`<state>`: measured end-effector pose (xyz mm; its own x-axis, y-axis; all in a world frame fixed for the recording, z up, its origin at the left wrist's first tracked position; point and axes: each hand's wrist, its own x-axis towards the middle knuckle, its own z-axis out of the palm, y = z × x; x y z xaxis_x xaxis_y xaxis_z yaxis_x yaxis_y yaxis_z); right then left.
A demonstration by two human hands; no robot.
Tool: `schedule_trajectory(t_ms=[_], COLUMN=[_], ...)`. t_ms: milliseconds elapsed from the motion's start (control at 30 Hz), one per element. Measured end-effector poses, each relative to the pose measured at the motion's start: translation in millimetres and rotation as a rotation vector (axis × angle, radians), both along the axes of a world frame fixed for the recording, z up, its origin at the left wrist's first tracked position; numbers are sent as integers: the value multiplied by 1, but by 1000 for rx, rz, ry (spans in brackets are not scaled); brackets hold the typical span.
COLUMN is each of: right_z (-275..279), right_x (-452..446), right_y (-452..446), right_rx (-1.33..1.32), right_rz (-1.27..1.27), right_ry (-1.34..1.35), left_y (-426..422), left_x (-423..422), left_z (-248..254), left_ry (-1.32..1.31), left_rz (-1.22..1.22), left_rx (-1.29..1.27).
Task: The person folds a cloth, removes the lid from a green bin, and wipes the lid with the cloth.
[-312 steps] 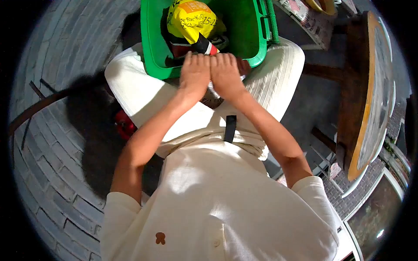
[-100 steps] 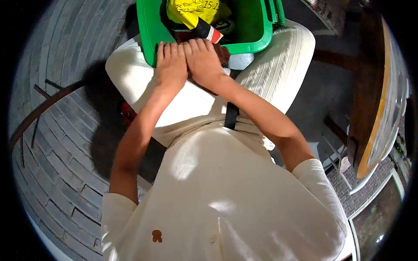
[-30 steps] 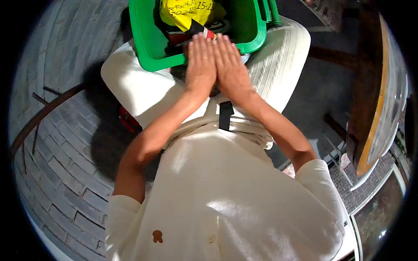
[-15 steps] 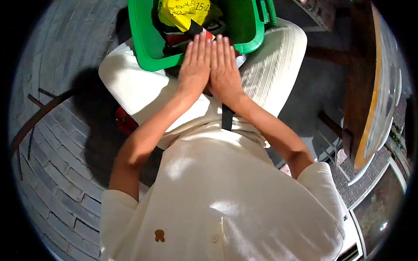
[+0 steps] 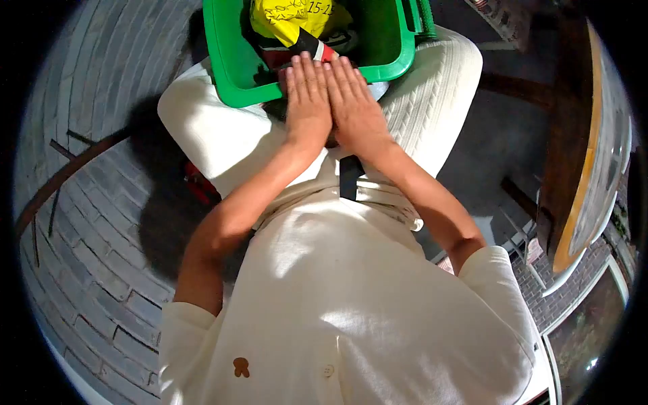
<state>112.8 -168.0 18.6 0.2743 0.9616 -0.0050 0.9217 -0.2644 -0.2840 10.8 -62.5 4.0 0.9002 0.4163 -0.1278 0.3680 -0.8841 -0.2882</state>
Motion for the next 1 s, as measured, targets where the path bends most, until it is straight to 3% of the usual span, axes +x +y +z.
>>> schedule_trajectory(t_ms=[100,300,433,500,600,633,700,833,900,1000], right_z=[1,-6,-1,-3,-2,-3,-3,-4,-7,-10], right_x=[27,39,10,-9,-35,-44,-53,-44,-18,14], right_y=[-22,-30,-13,2,29,37,48,49,37,20], right_rx=[6,-48,-10,-101,36,2,-2,41,120,73], right_rz=[-31,-98,-140,-108,-71,-49,-21,-32,73,38], right_ry=[16,-235,-56,-163,53,22,-30,20,143,30], left_y=[-19,-33,-6,7,32,41,54,50,34,27], left_x=[32,57,31,7,-27,-39,-52,-46,-26,6], left_z=[-3,-2,-2,1,4,7,11,7,-1,-10], left_ry=[-53,-95,-112,-78,-48,-124,-126,-71,-55,-153], left_rz=[-53,-73,-123,-118,-72,-69,-78,-71,76,9], left_rx=[-20,-35,-34,-37,-28,-163,-161,-100,-64,-134])
